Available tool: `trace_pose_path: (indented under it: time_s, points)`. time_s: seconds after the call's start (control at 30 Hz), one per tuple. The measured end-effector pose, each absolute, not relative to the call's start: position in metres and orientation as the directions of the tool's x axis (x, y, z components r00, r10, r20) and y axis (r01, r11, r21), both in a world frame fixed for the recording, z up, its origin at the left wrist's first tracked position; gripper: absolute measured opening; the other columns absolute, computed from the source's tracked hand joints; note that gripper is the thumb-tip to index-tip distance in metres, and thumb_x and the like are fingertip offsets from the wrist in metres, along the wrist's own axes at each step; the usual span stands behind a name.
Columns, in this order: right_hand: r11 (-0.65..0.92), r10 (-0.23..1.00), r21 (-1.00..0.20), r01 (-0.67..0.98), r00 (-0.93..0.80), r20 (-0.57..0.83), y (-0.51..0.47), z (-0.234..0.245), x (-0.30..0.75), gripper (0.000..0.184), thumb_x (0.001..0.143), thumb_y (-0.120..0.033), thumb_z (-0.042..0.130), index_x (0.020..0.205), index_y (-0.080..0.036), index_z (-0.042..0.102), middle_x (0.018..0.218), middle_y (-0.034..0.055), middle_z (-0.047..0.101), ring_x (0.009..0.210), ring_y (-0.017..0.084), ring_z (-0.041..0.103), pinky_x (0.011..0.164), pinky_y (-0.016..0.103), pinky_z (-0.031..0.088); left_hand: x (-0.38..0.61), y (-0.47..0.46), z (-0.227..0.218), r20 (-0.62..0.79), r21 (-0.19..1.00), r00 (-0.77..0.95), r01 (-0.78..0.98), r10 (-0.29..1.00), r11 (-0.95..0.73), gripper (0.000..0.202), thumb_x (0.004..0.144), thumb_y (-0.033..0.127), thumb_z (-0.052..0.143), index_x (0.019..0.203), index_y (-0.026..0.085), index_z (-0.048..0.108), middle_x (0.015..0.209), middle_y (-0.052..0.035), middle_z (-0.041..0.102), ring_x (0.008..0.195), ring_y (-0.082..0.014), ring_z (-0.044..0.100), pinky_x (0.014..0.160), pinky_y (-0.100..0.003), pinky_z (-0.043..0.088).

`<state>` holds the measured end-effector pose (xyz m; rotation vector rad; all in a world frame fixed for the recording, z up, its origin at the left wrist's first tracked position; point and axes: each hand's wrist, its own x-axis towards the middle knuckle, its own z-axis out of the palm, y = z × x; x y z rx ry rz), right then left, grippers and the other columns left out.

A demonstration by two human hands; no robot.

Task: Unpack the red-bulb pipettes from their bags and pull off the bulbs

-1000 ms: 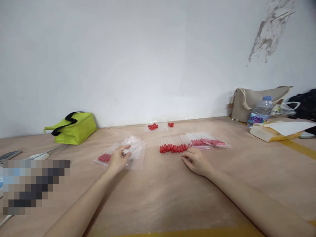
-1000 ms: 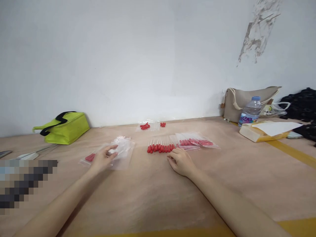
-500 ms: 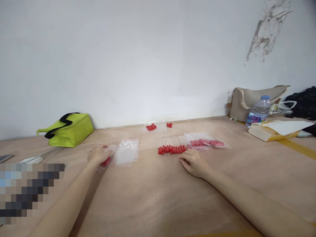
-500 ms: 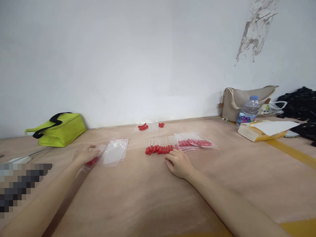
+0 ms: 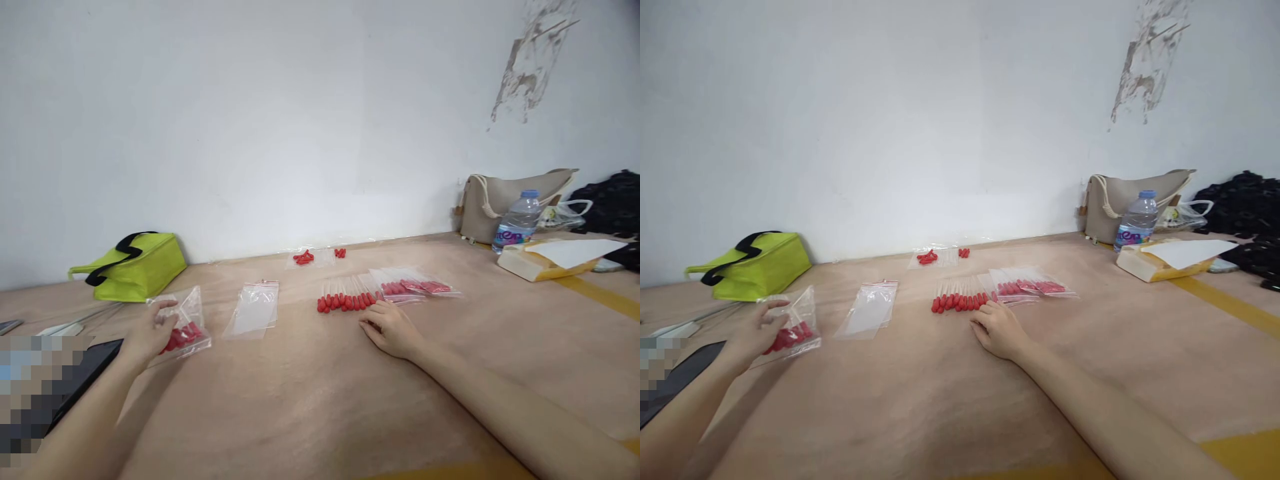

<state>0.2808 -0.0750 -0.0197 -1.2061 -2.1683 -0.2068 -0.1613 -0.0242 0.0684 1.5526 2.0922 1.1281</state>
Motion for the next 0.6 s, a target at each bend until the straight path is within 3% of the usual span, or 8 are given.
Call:
trace_pose_path:
  time_s: [0.07,0.13,0.27,0.37,0.47,0.53,0.6]
  points:
    - [0.574,0.708,-0.184,0.798,-0.371,0.601,-0.075,-0.020,0.279,0.016,0.081,-0.018,0.045,0.077,-0.017,0.060,0.073,0.0052,0.059,0.072,0.016,0.050,0.069,0.030,0.036,-0.144,-0.036,0.074,0.105,0.873,-0.277,0.485,0.955,0.045,0.038,0.072,0.032,0.056,0.108,0.023,0.049,0.052,0.0097,0.052,0.042,-0.0057,0.044,0.044,-0.013,0.030]
    - [0.592,0.710,-0.220,0.775,-0.374,0.596,-0.077,-0.019,0.277,0.016,0.081,-0.018,0.045,0.076,-0.017,0.060,0.071,0.0051,0.059,0.071,0.016,0.050,0.068,0.030,0.037,-0.115,-0.045,0.073,-0.004,0.933,-0.126,0.355,0.992,0.049,0.046,0.065,0.034,0.064,0.107,0.021,0.049,0.062,0.0067,0.058,0.049,-0.0080,0.051,0.047,-0.015,0.035]
    - [0.676,0.699,-0.353,0.647,-0.410,0.586,-0.090,-0.014,0.269,0.012,0.078,-0.022,0.051,0.086,-0.018,0.059,0.073,0.0038,0.058,0.071,0.015,0.050,0.069,0.028,0.039,-0.037,-0.065,0.048,-0.155,0.973,0.075,0.183,0.985,0.139,0.053,0.058,0.032,0.071,0.105,0.018,0.051,0.073,0.0001,0.062,0.057,-0.0130,0.058,0.055,-0.023,0.044]
    - [0.652,0.750,-0.493,0.577,-0.395,0.530,-0.102,-0.008,0.262,0.025,0.078,-0.032,0.054,0.099,-0.018,0.056,0.079,0.0035,0.059,0.072,0.014,0.051,0.069,0.027,0.040,0.012,-0.086,0.027,-0.150,0.985,0.182,0.116,0.972,0.130,0.054,0.059,0.032,0.072,0.105,0.015,0.050,0.085,-0.0048,0.063,0.070,-0.0149,0.061,0.067,-0.027,0.047]
    - [0.535,0.840,-0.575,0.619,-0.319,0.439,-0.107,-0.005,0.257,0.029,0.081,-0.039,0.049,0.100,-0.018,0.056,0.078,0.0035,0.060,0.068,0.014,0.051,0.064,0.027,0.040,0.033,-0.101,0.019,-0.154,0.982,0.325,0.157,0.933,0.107,0.060,0.062,0.034,0.070,0.113,0.015,0.045,0.101,-0.0082,0.059,0.084,-0.0165,0.060,0.076,-0.028,0.046]
    - [0.513,0.851,-0.553,0.657,-0.302,0.430,-0.105,-0.007,0.255,0.028,0.080,-0.039,0.051,0.096,-0.017,0.058,0.077,0.0038,0.059,0.069,0.014,0.051,0.064,0.027,0.039,0.030,-0.099,0.022,-0.175,0.940,0.439,0.340,0.881,0.017,0.063,0.067,0.037,0.065,0.121,0.018,0.039,0.092,-0.0056,0.061,0.073,-0.0154,0.061,0.069,-0.030,0.047]
    - [0.523,0.839,-0.503,0.688,-0.313,0.444,-0.101,-0.010,0.255,0.025,0.077,-0.038,0.055,0.090,-0.017,0.059,0.078,0.0043,0.059,0.073,0.015,0.051,0.066,0.027,0.039,0.020,-0.085,0.027,-0.132,0.789,0.479,0.580,0.868,-0.200,0.053,0.075,0.041,0.055,0.121,0.019,0.041,0.078,-0.0032,0.061,0.063,-0.0164,0.059,0.064,-0.033,0.047]
